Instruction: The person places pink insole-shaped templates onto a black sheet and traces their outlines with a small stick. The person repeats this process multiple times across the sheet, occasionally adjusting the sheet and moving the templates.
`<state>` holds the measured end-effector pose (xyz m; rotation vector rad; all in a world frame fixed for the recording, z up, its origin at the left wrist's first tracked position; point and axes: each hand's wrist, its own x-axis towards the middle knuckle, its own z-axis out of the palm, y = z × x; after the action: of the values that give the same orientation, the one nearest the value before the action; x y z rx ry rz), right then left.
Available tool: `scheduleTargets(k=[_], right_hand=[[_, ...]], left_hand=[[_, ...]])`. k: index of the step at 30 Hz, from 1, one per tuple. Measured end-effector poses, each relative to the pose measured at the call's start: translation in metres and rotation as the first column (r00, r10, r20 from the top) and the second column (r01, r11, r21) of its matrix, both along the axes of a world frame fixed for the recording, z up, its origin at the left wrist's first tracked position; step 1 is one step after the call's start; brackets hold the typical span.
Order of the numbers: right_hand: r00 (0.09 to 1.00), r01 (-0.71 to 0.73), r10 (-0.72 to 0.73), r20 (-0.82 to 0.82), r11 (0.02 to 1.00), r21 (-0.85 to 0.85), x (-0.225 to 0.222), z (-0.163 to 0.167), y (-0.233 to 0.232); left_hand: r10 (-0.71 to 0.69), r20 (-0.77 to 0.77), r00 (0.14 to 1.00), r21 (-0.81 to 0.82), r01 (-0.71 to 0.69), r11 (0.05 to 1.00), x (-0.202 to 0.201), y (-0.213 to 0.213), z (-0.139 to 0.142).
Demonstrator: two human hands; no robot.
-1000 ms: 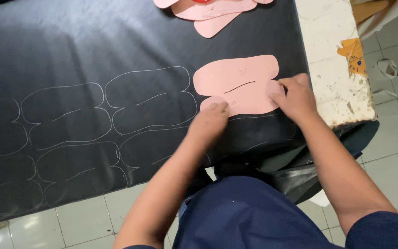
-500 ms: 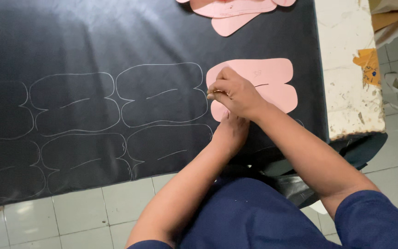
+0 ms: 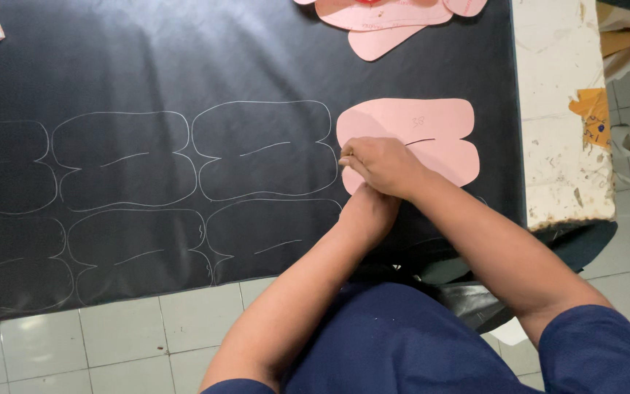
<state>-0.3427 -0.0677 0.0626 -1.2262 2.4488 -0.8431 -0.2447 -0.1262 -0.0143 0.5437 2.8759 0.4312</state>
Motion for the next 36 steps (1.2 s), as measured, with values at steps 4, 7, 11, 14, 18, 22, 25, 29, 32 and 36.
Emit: scheduleTargets(k=[4, 7, 11, 14, 18, 22, 25, 29, 32, 36], right_hand=[[0.993, 0.093, -0.088, -0.077, 0.993, 0.075, -0.01, 0.009, 0.02], [0.989, 0.143, -0.136, -0.055, 0.976, 0.161, -0.015, 0.014, 0.027], [0.997, 0.064, -0.06, -0.043, 0.994, 0.083, -0.02, 0.008, 0.009], [0.999, 0.023, -0.022, -0.041, 1.0, 0.022, -0.027, -0.002, -0.011], [0.99, 0.053, -0.062, -0.124, 0.996, -0.072, -0.051, -0.015, -0.031], [0.973, 0.122, -0.139, -0.186, 0.987, -0.102, -0.078, -0.02, -0.019], [0.96, 0.18, -0.189, -0.207, 0.982, -0.062, -0.092, -0.019, 0.012], [0.932, 0.321, -0.308, -0.192, 0.946, 0.036, -0.105, -0.009, 0.073], [0.899, 0.403, -0.386, -0.206, 0.914, 0.048, -0.102, -0.002, 0.121], [0.832, 0.538, -0.525, -0.178, 0.842, 0.03, -0.096, 0.0, 0.159]], left_hand=[[-0.029, -0.385, 0.922, -0.073, 0.001, 0.997, -0.002, -0.004, 0.008], [0.028, -0.15, 0.988, 0.037, -0.022, 0.999, -0.002, -0.009, 0.017], [0.118, 0.039, 0.992, 0.192, -0.124, 0.973, -0.006, -0.012, 0.021], [0.148, 0.035, 0.988, 0.282, -0.152, 0.947, -0.008, -0.011, 0.017], [0.102, -0.243, 0.965, 0.198, -0.054, 0.979, -0.005, -0.013, 0.013], [0.098, -0.14, 0.985, 0.183, -0.072, 0.981, -0.007, -0.014, 0.022], [0.077, -0.06, 0.995, 0.147, -0.068, 0.987, -0.01, -0.015, 0.032], [0.064, -0.046, 0.997, 0.126, -0.057, 0.99, -0.014, -0.017, 0.04], [0.048, -0.059, 0.997, 0.128, -0.04, 0.991, -0.014, -0.016, 0.042], [0.044, -0.081, 0.996, 0.116, -0.034, 0.993, -0.018, -0.013, 0.043]])
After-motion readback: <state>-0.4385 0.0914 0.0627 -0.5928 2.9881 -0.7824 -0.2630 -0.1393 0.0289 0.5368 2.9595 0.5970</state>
